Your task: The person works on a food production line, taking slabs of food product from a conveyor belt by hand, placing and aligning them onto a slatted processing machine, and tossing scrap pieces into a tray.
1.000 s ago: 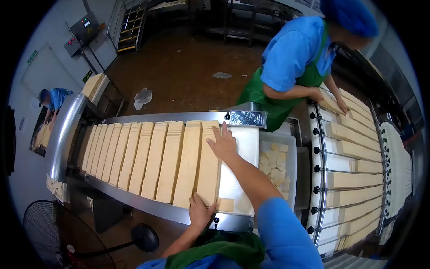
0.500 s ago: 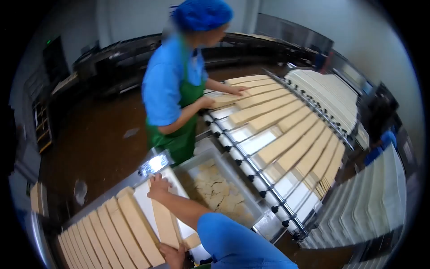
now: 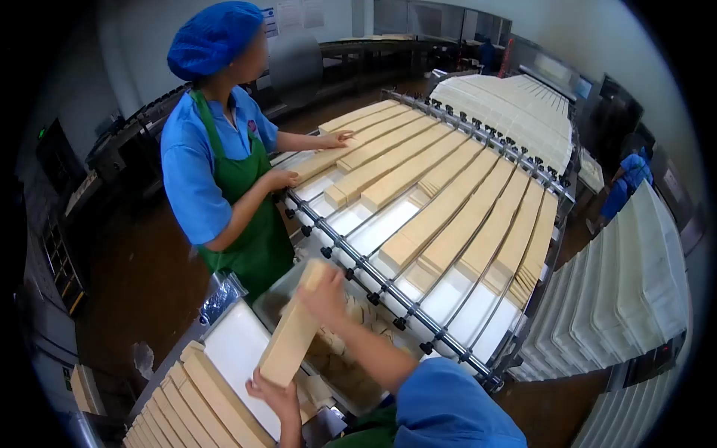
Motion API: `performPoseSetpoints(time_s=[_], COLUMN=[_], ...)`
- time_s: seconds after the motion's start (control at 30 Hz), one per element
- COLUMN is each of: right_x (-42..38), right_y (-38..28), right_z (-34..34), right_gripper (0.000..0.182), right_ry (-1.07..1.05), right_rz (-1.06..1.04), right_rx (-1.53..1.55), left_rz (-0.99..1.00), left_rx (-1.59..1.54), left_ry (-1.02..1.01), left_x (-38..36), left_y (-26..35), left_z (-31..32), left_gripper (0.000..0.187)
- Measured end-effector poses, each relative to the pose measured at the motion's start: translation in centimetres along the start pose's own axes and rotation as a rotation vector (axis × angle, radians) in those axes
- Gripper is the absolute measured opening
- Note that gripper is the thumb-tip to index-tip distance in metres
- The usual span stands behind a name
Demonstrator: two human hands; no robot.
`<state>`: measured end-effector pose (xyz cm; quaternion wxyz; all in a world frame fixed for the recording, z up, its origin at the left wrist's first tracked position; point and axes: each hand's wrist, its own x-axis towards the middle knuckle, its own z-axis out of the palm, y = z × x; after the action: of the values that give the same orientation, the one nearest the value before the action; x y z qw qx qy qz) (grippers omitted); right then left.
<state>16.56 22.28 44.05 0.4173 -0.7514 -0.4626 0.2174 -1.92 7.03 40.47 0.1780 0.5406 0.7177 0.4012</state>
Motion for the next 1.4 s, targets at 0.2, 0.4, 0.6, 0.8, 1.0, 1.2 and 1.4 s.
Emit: performPoseSetpoints(time_s=[0.2, 0.4, 0.6, 0.8, 1.0, 1.2, 1.4], right_x=[9.8, 19.2, 25.5, 27.8, 29.5, 25.3, 17.6], right_y=[3.8, 9.2, 13.6, 15.0, 16.8, 13.7, 9.1], right_z=[-9.4, -14.0, -15.9, -16.4, -16.8, -17.6, -11.1], right_gripper=[0.078, 0.062, 0.062, 0.066, 0.062, 0.062, 0.053], right_ry=[0.225, 0.05, 0.011, -0.086, 0.05, 0.183, -0.135], right_rz=[0.084, 0.146, 0.139, 0.194, 0.214, -0.009, -0.637], right_rx=[0.064, -0.403, -0.576, -0.599, -0.65, -0.649, -0.323], left_rz=[0.204, 0.551, 0.367, 0.381, 0.423, 0.401, 0.43], left_rx=[-0.127, -0.046, -0.323, -0.248, -0.301, -0.434, -0.347], left_ry=[-0.066, -0.167, -0.592, -0.507, -0.623, -0.627, -0.545], left_x=[5.1, 10.7, 13.7, 13.5, 13.3, 14.0, 13.3], left_y=[9.4, 13.8, 13.8, 14.4, 16.8, 15.4, 16.9], left_z=[5.5, 11.0, 14.5, 17.3, 19.9, 26.2, 26.7], left_gripper=[0.076, 0.069, 0.059, 0.055, 0.049, 0.041, 0.042])
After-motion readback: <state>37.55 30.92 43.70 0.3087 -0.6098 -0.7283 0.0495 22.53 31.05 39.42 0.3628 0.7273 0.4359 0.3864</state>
